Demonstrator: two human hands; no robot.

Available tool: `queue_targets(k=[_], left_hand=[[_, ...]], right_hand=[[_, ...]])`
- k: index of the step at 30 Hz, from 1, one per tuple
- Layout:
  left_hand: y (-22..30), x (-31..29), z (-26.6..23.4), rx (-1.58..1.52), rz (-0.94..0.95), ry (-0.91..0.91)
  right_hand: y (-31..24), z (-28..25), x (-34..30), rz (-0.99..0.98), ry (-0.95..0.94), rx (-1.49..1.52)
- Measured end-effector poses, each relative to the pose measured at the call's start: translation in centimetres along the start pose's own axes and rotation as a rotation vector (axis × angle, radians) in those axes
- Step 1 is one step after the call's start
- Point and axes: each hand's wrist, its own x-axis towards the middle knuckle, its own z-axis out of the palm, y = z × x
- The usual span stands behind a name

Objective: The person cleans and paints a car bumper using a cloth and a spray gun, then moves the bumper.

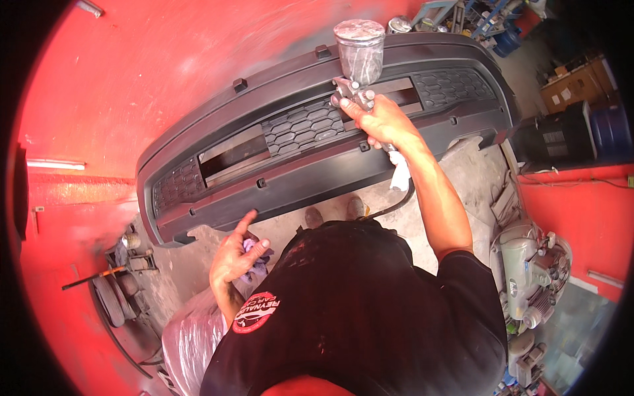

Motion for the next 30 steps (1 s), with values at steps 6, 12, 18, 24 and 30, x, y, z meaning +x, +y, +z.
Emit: queue_targets(k=[6, 12, 18, 24, 30], left_hand=[[-2.5, -0.4, 3.9, -0.038, -0.170, -0.142], [-14.3, 3.9, 11.9, 0.037, -0.430, -0.068], [-29.3, 7.7, 26.0, -0.273, -0.661, 0.108], [-24.5, 7.7, 23.1, -0.546, -0.753, 0.215], [-34.5, 7.5, 31.9, -0.650, -0.829, 0.323]], right_hand=[[0.3, -0.3, 0.7, 0.008, -0.060, -0.047], [-0.8, 0.8, 1.3, -0.113, -0.100, -0.193], [-3.6, 4.5, 0.9, -0.225, -0.207, -0.385], [-4.1, 5.5, 1.8, -0.323, -0.222, -0.415], [-4.6, 7.0, 1.8, -0.374, -0.245, -0.429]])
